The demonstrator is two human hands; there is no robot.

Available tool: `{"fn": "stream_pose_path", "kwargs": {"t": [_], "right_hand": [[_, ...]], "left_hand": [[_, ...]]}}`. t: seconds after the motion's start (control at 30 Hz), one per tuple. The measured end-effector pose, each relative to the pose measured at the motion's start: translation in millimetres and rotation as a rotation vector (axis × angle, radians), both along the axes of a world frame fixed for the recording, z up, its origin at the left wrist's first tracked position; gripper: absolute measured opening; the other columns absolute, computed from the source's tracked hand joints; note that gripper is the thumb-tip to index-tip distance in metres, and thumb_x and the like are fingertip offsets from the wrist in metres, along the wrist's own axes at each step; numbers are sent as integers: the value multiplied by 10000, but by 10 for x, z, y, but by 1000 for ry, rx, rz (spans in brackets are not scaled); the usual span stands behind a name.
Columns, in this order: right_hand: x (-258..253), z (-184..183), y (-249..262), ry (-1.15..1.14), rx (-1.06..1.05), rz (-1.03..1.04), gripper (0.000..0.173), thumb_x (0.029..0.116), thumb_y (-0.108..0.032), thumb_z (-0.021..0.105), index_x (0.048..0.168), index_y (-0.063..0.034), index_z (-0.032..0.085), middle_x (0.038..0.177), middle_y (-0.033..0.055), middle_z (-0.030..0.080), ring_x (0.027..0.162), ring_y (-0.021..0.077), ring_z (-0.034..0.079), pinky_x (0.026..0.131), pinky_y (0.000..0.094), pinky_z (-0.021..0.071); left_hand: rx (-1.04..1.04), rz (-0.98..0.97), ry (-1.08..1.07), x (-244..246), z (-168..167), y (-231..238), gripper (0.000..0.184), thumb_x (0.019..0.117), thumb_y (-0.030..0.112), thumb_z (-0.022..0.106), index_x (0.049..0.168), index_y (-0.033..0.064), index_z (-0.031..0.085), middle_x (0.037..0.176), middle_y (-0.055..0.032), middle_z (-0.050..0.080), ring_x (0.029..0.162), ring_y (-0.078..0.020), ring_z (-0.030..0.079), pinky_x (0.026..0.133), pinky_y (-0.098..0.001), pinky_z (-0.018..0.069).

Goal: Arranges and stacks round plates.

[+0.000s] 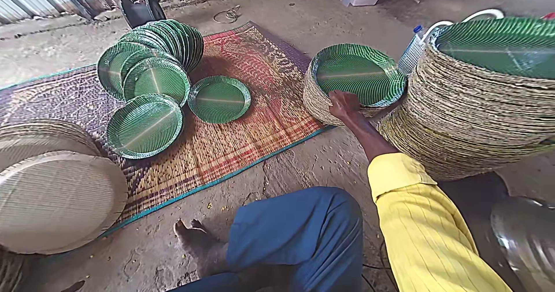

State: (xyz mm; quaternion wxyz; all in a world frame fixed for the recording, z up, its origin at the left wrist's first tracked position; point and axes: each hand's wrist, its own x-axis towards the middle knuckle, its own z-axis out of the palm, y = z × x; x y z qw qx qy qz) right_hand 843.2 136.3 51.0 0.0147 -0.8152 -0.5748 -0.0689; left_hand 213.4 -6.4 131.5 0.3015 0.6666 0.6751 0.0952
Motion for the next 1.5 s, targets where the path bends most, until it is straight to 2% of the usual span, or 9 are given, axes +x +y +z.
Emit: {"fn": "stream_pose_path", "kwargs": {"t": [0.1,0.17,0.23,0.37,0.47,0.57,0.73,1.17,1.5], "right_hand": [[-272,148,-99,25,-9,41,300,887,-64,704,1151,63,639,1129,297,664,980,503,674,763,661,516],[-489,238,-154,27,-33,74,297,900,-66,699,1163,58,637,1132,291,660,984,497,673,768,655,518],[-745,294,-232,25,-61,131,303,903,-70,700,1171,54,635,1138,288,657,990,491,673,764,646,522],[-1208,124,-487,-13,-44,367,260,897,-43,708,1140,43,675,1071,251,684,929,438,698,756,583,561],[-1490,-171,-612,8,-179,533,220,962,8,575,1159,45,666,1077,255,685,980,450,687,799,583,545],[-1643,-532,-669,57,-364,709,238,1009,66,449,1186,111,601,1141,324,651,1058,516,645,892,634,496],[-1541,-1140,-621,126,-458,853,220,969,-8,558,1154,91,627,1106,303,663,1012,490,665,824,624,514],[-1869,-770,-170,136,-644,571,360,927,-107,670,1247,49,617,1182,296,657,1130,487,632,921,652,483],[-2119,-627,250,253,-733,391,472,937,-344,757,1213,26,662,1165,260,671,1135,422,632,970,624,475]], "left_hand": [[45,12,30,402,205,25,457,1036,184,477,1283,-194,548,1138,-253,678,924,21,602,833,-76,408],[85,64,88,-102,-195,111,416,1053,120,465,1319,-187,560,1246,-343,644,1154,-309,656,1054,-364,459],[165,-2,57,-649,-895,320,388,1037,133,495,1305,-120,616,1224,-325,668,1185,-452,641,1071,-564,461],[313,-190,62,-763,-2000,680,405,993,389,519,1226,122,715,1048,-71,761,980,-272,731,881,-560,571],[285,-248,-41,-503,-1834,593,421,986,262,546,1241,-46,679,1035,-219,744,975,-409,722,896,-646,525],[233,-240,-32,-574,-1782,520,406,989,222,562,1257,-67,663,1026,-246,736,960,-444,713,882,-669,515],[-13,-175,44,-699,-1716,451,406,1033,177,589,1362,-59,593,1101,-270,723,1029,-452,699,953,-644,497],[-96,-242,34,-559,-1799,552,380,1037,143,583,1339,-87,588,1109,-299,701,1026,-437,696,967,-591,509],[338,-276,7,-367,-1794,476,254,991,119,583,1143,-26,725,1035,-242,730,979,-440,711,884,-650,523]]}}
